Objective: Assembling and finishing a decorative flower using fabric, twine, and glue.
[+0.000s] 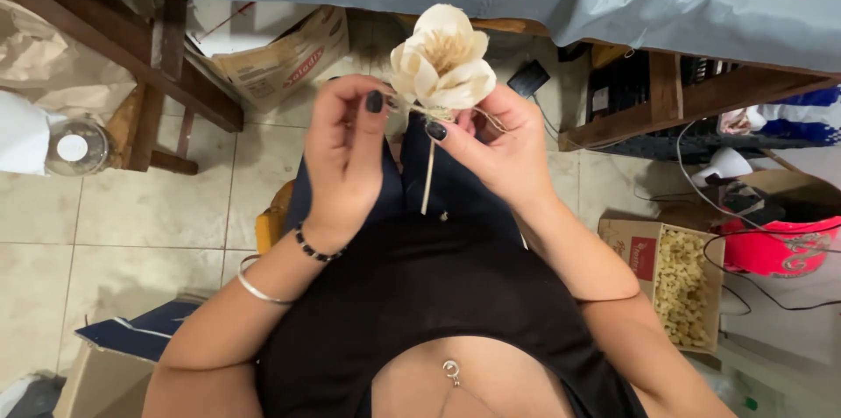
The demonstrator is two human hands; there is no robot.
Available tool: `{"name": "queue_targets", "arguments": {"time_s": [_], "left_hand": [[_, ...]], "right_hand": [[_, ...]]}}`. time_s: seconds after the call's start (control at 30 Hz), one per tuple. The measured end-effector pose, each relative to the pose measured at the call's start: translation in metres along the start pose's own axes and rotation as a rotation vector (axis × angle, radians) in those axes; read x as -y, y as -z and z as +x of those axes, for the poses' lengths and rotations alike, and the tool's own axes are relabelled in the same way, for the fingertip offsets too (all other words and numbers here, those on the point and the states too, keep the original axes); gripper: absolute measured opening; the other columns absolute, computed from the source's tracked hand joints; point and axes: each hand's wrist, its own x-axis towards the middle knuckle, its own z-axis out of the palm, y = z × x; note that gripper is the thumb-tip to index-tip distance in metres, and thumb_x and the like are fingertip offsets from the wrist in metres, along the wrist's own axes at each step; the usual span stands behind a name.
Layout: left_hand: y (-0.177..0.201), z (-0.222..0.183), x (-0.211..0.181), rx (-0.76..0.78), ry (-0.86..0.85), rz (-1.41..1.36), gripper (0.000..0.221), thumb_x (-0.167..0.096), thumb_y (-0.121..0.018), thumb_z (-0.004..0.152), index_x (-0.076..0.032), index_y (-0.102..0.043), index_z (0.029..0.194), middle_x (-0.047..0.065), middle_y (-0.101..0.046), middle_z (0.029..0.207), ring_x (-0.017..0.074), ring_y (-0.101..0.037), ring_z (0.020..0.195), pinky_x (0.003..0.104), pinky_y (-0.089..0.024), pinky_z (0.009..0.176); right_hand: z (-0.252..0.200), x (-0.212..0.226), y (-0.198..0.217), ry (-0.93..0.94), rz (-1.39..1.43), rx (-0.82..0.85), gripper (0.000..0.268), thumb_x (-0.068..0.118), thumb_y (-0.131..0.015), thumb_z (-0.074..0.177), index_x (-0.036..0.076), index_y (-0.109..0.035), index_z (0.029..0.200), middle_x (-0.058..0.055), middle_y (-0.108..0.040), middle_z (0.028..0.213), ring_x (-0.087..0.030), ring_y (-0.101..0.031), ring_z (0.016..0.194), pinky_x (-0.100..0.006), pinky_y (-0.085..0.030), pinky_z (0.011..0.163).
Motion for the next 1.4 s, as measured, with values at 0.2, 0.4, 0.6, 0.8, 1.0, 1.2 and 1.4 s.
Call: {"name": "queue_targets", "arguments": {"time_s": [0.2,0.4,0.6,0.8,1.0,1.2,1.4], "left_hand": [[0.016,0.004,-0.006,0.133,-0.032,-0.013,0.009,-0.005,-0.059,0.105,0.002,-0.063,0.108,0.015,-0.064,0.102,0.0177,-0.058,0.086,0.032,-0.05,0.08],[0.028,0.004,-0.002,0.282,0.023,0.203,0.01,-0.014,-0.068,0.1,-0.006,-0.073,0.104,0.013,-0.067,0.112,0.022,-0.065,0.082,0.031,-0.053,0.075],[0.013,-0.004,0.004,0.317,0.221,0.029,0.059,-0.023,-0.09,0.082,-0.003,-0.062,0.13,0.007,-0.072,0.093,0.0124,-0.062,0.056,0.024,-0.049,0.052],[-0.004,-0.009,-0.028,0.385,0.391,0.489,0.104,-0.048,-0.099,0.053,-0.013,-0.042,0.133,-0.005,-0.062,0.088,0.0082,-0.053,0.062,0.027,-0.049,0.062],[-0.01,-0.022,0.0,0.273,-0.284,0.629,0.034,-0.039,-0.088,0.084,-0.016,-0.069,0.1,-0.003,-0.066,0.078,0.0198,-0.068,0.063,0.03,-0.055,0.064],[-0.011,-0.022,-0.011,0.283,-0.054,0.277,0.005,-0.015,-0.069,0.098,-0.013,-0.071,0.102,0.004,-0.07,0.088,0.0204,-0.071,0.059,0.027,-0.057,0.055],[-0.006,-0.02,0.0,0.294,0.199,0.009,0.015,-0.017,-0.048,0.109,-0.004,-0.055,0.114,0.004,-0.059,0.066,0.0119,-0.056,0.053,0.027,-0.052,0.055]], "right_hand": [[0.003,-0.017,0.004,-0.067,0.088,-0.008,0.02,0.0,-0.086,0.084,-0.002,-0.069,0.095,-0.005,-0.063,0.067,-0.005,-0.059,0.063,-0.019,-0.053,0.064],[0.0,-0.006,0.001,-0.08,0.107,-0.029,0.02,0.001,-0.085,0.085,-0.003,-0.069,0.095,-0.005,-0.063,0.067,-0.005,-0.06,0.061,-0.02,-0.054,0.061],[0.0,0.0,0.0,-0.048,-0.063,-0.035,0.019,0.006,-0.088,0.085,0.001,-0.071,0.092,-0.001,-0.062,0.067,-0.004,-0.056,0.062,-0.018,-0.051,0.063],[-0.006,0.007,0.0,0.01,-0.206,-0.034,0.016,0.008,-0.077,0.093,0.01,-0.061,0.094,0.005,-0.056,0.084,-0.003,-0.05,0.072,-0.017,-0.047,0.066],[-0.002,-0.003,0.001,-0.022,-0.123,-0.111,0.022,0.011,-0.089,0.086,0.003,-0.07,0.094,-0.001,-0.063,0.07,-0.005,-0.056,0.065,-0.018,-0.05,0.065],[-0.001,-0.006,0.003,-0.029,-0.085,-0.102,0.021,0.01,-0.088,0.086,0.002,-0.071,0.095,-0.002,-0.064,0.07,-0.004,-0.057,0.064,-0.019,-0.05,0.063],[-0.004,-0.004,0.003,-0.056,-0.086,-0.092,0.022,0.011,-0.089,0.084,0.002,-0.072,0.096,-0.003,-0.067,0.071,-0.004,-0.058,0.064,-0.018,-0.05,0.064]]}}
